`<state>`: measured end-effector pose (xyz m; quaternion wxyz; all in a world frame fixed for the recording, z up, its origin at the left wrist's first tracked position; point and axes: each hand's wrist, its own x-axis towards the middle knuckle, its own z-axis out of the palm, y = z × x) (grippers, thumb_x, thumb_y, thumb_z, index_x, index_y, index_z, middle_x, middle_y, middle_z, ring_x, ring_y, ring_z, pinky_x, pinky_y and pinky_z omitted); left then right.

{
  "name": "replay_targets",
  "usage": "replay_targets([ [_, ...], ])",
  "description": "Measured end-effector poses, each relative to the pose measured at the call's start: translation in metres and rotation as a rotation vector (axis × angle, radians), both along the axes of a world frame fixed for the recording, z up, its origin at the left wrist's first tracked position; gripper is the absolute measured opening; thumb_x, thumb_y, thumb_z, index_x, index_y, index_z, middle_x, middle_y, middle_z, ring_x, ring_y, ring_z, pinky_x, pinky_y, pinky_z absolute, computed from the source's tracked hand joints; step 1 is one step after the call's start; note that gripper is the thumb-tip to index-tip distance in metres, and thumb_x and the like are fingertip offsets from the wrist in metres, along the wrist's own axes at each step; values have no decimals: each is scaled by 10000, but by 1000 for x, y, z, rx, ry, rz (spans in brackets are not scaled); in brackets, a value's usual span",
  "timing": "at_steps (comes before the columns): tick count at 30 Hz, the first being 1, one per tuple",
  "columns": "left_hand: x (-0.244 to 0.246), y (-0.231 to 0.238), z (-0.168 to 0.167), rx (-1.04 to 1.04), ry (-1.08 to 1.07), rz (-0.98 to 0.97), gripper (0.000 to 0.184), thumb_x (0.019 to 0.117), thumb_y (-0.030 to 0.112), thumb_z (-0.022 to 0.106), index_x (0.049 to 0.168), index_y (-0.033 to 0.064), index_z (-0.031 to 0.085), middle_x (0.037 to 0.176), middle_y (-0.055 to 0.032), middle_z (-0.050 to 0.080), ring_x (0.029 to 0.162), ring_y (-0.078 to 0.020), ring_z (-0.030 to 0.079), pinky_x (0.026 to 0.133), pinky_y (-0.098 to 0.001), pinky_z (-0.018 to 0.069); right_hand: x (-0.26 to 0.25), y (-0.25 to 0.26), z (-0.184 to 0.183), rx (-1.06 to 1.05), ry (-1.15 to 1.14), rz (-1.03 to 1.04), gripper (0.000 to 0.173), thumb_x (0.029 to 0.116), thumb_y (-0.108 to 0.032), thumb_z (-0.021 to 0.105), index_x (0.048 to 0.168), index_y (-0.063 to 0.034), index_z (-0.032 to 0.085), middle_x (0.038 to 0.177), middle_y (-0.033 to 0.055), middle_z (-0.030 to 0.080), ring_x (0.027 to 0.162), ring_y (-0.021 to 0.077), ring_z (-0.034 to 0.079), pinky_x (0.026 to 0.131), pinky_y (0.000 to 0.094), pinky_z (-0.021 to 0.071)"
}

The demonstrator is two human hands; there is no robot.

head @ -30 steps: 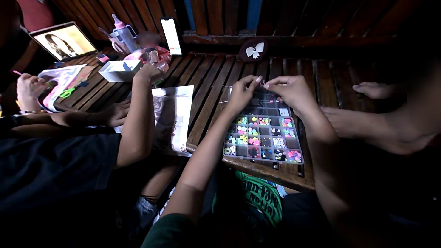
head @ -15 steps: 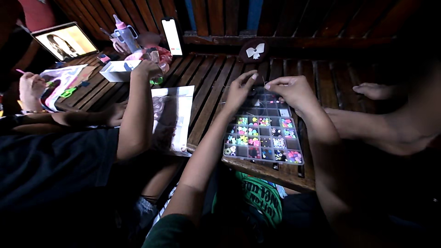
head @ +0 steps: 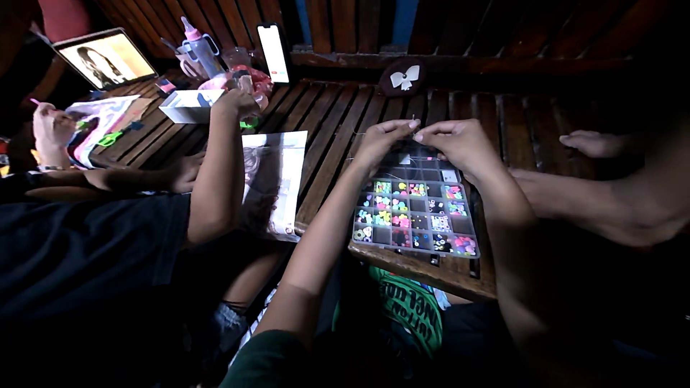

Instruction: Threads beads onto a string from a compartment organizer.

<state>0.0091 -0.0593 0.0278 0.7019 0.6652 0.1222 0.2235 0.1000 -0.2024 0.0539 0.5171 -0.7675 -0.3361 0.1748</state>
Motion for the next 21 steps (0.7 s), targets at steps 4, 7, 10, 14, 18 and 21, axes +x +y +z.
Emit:
replay_targets([
  [4,0,2,0,-17,-12,28,203,1037,143,593,1120,-8,699,975,-24,681,867,-51,611,821,-250,513,-1,0,2,-17,-5,-8,109,978,-146,702,1027,-58,743,855,7,663,644,13,488,592,206,412],
  [7,0,4,-2,-38,-25,28,211,1044,145,582,1123,-10,702,1007,-35,695,895,-60,623,841,-257,520,-2,-1,3,-29,-6,-14,119,979,-157,703,1035,-59,743,884,21,666,683,35,506,627,230,427],
  [10,-1,3,0,-47,-24,38,224,1050,136,566,1151,-18,694,1041,-43,695,915,-63,624,850,-259,520,-1,-1,2,-16,-10,-6,116,978,-152,702,1031,-58,745,873,17,667,668,28,500,617,222,422],
  [14,-2,4,1,-41,-31,58,222,1052,145,565,1142,-7,699,1032,-29,698,905,-51,621,835,-246,515,-1,-1,1,-15,-13,-3,104,975,-157,707,1016,-71,749,860,-3,673,653,5,500,598,201,418],
  [18,-3,5,1,-53,-16,59,232,1056,166,564,1137,3,707,1023,-21,692,879,-40,603,817,-232,504,-2,0,2,-9,-1,-4,96,974,-149,707,1009,-70,747,833,-11,660,635,-1,489,585,188,407],
  [21,-3,5,2,-29,17,0,356,1096,276,471,1226,15,675,1158,-38,699,963,-48,619,854,-243,498,-2,1,2,-6,4,-7,100,971,-155,711,1011,-68,745,814,-14,655,612,-7,474,566,184,397],
])
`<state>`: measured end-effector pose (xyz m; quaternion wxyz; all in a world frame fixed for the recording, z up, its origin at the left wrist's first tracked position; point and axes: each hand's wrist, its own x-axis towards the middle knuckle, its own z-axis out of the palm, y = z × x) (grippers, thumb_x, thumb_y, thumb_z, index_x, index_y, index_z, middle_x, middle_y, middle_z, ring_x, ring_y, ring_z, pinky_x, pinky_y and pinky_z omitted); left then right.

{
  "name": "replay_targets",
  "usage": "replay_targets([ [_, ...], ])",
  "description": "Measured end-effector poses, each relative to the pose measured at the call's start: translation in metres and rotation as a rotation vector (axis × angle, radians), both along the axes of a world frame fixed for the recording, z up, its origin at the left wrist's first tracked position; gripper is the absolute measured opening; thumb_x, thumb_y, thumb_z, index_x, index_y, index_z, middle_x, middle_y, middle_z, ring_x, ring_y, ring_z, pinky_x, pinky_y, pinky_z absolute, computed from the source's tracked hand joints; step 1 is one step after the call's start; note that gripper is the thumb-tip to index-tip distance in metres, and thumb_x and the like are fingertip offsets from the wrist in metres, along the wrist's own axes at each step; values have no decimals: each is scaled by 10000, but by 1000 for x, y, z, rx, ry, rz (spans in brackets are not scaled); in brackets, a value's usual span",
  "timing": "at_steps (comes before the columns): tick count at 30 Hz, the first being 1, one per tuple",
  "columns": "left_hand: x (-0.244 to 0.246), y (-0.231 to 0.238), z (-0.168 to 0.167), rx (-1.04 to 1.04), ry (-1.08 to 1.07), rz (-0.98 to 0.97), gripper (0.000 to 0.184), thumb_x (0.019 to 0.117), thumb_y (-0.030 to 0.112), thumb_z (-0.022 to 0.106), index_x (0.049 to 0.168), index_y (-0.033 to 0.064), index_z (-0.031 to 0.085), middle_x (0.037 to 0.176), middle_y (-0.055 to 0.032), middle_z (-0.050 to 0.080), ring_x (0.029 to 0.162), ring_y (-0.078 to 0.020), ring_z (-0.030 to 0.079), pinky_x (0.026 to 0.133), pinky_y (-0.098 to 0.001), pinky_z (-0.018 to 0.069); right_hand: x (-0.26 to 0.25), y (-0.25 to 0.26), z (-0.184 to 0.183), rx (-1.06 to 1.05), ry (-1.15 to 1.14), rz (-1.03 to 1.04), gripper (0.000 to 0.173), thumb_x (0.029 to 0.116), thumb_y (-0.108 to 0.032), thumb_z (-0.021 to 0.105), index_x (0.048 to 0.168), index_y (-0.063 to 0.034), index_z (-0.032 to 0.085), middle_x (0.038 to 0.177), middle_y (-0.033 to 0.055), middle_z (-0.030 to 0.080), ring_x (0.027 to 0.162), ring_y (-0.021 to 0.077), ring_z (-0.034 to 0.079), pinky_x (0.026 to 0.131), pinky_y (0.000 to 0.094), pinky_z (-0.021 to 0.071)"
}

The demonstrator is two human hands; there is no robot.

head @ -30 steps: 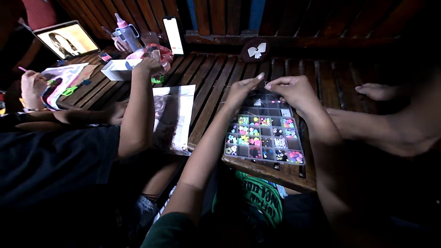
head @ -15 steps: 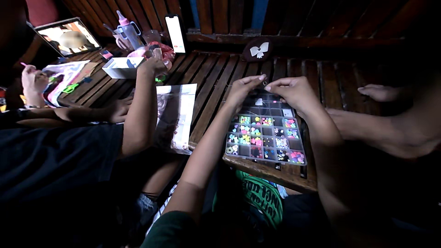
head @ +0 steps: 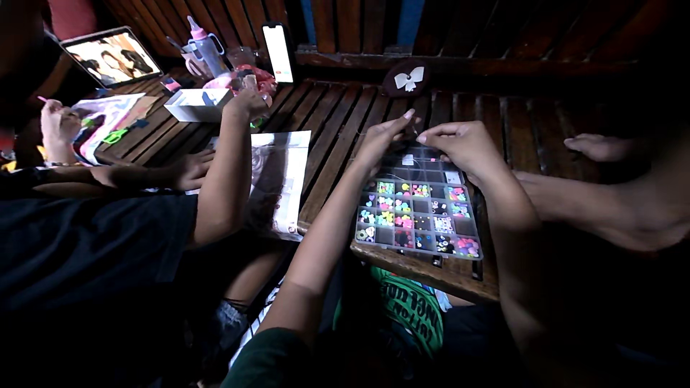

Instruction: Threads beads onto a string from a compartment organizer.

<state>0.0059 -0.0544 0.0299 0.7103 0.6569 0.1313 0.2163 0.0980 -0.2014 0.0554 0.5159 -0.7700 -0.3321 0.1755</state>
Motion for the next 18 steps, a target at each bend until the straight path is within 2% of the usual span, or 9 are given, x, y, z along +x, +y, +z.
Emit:
replay_targets([
  [2,-3,-1,3,22,10,-85,373,1102,253,454,1320,-2,617,1230,-63,681,1033,-66,629,916,-260,504,1,0,0,-4,2,1,110,978,-152,702,1030,-64,742,855,3,662,648,10,490,601,203,417],
  [5,-3,-3,3,147,-26,-179,328,1037,84,566,1339,-42,584,1214,-116,669,1022,-93,629,895,-270,517,2,-2,0,-8,-16,-6,106,986,-128,682,1042,-59,739,867,11,672,650,13,505,603,209,432],
  [7,-2,-5,2,215,-44,-192,315,1000,18,603,1306,-54,605,1216,-137,661,1045,-111,631,923,-282,526,3,-3,0,-26,-40,3,125,991,-126,673,1069,-50,733,930,41,687,700,45,530,646,254,459],
  [10,-1,-7,-2,218,-73,-150,250,976,-20,625,1220,-70,648,1126,-131,681,983,-100,635,890,-267,532,2,-3,-2,-37,-56,-1,157,990,-160,683,1079,-39,730,959,66,682,732,66,541,679,289,477],
  [14,4,-8,-4,180,-108,-97,200,963,-31,642,1149,-88,684,1128,-152,703,968,-115,654,885,-286,538,2,-3,-2,-2,-33,-27,137,986,-145,687,1074,-48,727,899,30,675,648,23,497,595,219,435],
  [18,7,-11,-4,13,-98,-85,198,1011,10,589,1161,-87,676,1003,-96,702,803,-55,627,765,-224,540,0,-2,-3,47,32,-55,137,992,-125,673,1090,-38,714,906,14,675,635,-6,509,560,180,427],
])
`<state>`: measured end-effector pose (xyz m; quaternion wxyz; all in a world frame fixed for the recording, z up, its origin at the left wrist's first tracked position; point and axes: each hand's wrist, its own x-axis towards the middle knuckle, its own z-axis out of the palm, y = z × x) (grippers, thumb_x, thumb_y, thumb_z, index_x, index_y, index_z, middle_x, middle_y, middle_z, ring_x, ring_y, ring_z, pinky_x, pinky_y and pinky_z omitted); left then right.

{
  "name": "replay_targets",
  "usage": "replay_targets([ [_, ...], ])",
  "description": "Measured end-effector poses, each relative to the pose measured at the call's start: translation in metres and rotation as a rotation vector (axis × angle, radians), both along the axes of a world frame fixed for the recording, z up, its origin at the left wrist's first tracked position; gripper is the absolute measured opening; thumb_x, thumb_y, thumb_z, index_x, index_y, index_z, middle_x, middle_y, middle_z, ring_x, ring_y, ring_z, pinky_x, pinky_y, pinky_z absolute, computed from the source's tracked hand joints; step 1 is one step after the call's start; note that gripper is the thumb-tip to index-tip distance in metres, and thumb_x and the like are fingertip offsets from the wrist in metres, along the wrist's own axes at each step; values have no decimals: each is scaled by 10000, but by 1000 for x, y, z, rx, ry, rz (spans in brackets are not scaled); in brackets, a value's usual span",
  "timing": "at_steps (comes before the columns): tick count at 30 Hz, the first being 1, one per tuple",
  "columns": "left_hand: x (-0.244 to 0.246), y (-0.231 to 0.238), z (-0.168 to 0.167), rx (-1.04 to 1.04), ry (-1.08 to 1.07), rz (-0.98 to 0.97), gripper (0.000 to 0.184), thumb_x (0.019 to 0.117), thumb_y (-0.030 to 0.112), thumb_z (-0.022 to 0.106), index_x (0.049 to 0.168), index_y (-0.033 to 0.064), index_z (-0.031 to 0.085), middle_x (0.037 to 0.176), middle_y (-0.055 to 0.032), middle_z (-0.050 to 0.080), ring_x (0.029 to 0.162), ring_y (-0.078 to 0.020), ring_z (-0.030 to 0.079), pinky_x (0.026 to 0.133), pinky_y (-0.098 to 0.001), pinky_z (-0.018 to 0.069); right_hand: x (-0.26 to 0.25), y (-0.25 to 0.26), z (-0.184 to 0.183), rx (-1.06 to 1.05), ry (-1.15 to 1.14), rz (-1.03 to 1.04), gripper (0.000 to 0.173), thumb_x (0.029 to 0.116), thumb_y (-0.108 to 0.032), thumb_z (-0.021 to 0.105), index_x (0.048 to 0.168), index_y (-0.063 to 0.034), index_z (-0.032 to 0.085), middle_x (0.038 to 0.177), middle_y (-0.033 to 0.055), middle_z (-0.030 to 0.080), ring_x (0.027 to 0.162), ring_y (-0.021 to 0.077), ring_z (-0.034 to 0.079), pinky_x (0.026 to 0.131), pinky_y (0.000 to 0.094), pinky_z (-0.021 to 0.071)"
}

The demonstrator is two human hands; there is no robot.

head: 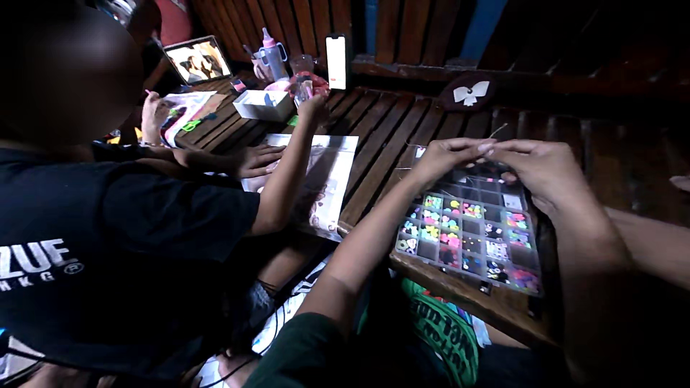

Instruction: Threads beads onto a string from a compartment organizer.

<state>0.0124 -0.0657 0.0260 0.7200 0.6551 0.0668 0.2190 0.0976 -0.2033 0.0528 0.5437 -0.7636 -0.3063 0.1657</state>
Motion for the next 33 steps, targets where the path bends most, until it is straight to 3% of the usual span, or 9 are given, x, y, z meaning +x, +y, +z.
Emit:
replay_targets([
  [7,-3,1,4,-61,68,82,211,1043,86,569,1165,-48,677,1021,-77,676,826,-62,592,758,-239,512,-2,3,-4,50,-13,22,155,1005,-190,666,1083,-59,690,859,-14,647,593,-1,485,544,183,411],
  [12,-2,2,4,-81,41,116,203,1058,90,536,1160,-46,647,1001,-65,666,796,-60,592,715,-229,511,-3,2,-2,45,-7,23,135,1005,-143,654,1091,-42,681,874,-8,639,630,-18,495,559,163,411],
  [18,-1,11,0,-88,18,172,200,1075,110,504,1165,-21,624,932,-24,640,751,-44,579,682,-211,506,-2,1,1,41,-14,44,128,1008,-145,648,1082,-47,683,838,-23,620,582,-32,461,532,147,393],
  [24,-3,12,1,0,2,251,155,1064,87,522,1079,-30,622,885,-16,617,753,-35,575,718,-203,513,7,-4,0,65,-25,20,129,1007,-168,656,1077,-66,692,847,-39,648,584,-36,488,530,147,410],
  [33,-2,14,0,-11,-36,259,183,1071,107,514,1075,-32,633,906,-36,643,767,-55,599,723,-220,525,7,-3,2,44,-49,-2,135,1014,-172,645,1082,-64,688,867,-40,640,599,-38,478,549,143,403],
])
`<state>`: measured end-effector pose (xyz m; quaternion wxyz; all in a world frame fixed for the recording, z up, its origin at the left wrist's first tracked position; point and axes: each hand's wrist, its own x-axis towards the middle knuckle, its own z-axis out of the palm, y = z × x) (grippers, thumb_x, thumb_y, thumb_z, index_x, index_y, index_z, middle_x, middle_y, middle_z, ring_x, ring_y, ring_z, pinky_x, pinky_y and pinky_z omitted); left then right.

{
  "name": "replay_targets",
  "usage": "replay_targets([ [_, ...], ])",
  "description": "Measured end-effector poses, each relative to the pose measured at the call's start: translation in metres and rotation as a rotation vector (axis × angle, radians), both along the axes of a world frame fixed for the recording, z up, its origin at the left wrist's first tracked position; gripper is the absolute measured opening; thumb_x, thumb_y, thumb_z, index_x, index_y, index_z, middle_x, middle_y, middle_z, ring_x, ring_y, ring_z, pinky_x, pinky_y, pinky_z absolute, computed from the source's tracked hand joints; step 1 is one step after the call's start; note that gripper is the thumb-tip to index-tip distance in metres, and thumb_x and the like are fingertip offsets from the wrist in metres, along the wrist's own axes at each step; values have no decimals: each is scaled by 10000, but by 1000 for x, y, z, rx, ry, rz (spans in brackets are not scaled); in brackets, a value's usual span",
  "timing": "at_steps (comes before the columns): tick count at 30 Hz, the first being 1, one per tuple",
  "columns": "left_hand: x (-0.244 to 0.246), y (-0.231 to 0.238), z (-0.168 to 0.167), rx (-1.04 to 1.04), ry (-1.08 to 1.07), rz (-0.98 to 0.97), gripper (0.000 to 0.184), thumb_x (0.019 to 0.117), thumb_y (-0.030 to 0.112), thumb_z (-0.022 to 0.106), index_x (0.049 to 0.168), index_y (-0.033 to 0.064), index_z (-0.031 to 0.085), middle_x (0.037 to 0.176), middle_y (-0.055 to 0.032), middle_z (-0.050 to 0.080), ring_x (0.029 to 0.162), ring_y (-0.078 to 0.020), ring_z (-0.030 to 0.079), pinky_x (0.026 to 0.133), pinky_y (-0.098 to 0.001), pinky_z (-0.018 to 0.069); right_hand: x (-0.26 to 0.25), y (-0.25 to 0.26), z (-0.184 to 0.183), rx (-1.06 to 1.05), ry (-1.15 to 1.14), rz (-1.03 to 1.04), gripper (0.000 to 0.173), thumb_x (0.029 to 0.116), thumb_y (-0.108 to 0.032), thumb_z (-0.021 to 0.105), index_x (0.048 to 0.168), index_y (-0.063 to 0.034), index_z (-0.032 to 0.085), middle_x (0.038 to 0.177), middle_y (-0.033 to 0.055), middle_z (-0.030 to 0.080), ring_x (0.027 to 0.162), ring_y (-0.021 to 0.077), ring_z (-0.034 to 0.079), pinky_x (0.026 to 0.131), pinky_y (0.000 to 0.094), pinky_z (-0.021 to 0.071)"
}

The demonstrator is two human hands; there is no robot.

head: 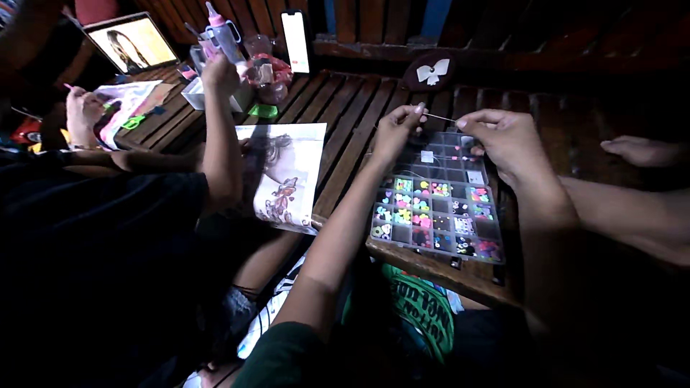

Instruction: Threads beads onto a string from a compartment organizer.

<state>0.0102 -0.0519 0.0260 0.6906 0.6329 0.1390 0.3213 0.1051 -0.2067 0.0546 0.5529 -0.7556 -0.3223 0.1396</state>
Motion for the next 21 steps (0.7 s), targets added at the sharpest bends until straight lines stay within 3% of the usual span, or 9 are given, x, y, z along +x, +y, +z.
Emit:
replay_targets([
  [8,0,1,1,-7,-16,9,251,1087,124,480,1085,-52,659,875,-38,672,747,-46,607,720,-212,522,-1,0,0,-17,-21,5,153,1017,-175,640,1102,-57,687,873,-31,640,607,-38,480,553,148,404],
  [13,2,1,0,-37,-38,-6,259,1091,137,475,1100,-44,660,932,-47,674,769,-53,605,729,-216,521,-1,0,0,-57,-22,5,145,1017,-182,642,1101,-71,684,875,-38,643,607,-40,476,551,153,401],
  [16,0,0,3,-110,-56,-44,265,1100,150,451,1141,-24,646,1033,-67,683,801,-58,606,702,-215,508,3,-1,-5,-117,-50,58,196,1026,-208,637,1149,-63,682,942,22,652,663,28,496,608,237,445],
  [21,-1,1,6,-157,-79,-22,243,1098,129,449,1130,-32,628,1023,-62,661,787,-43,569,689,-195,476,3,1,-7,-185,-72,84,188,1024,-184,638,1134,-40,686,908,60,648,699,71,511,666,306,461],
])
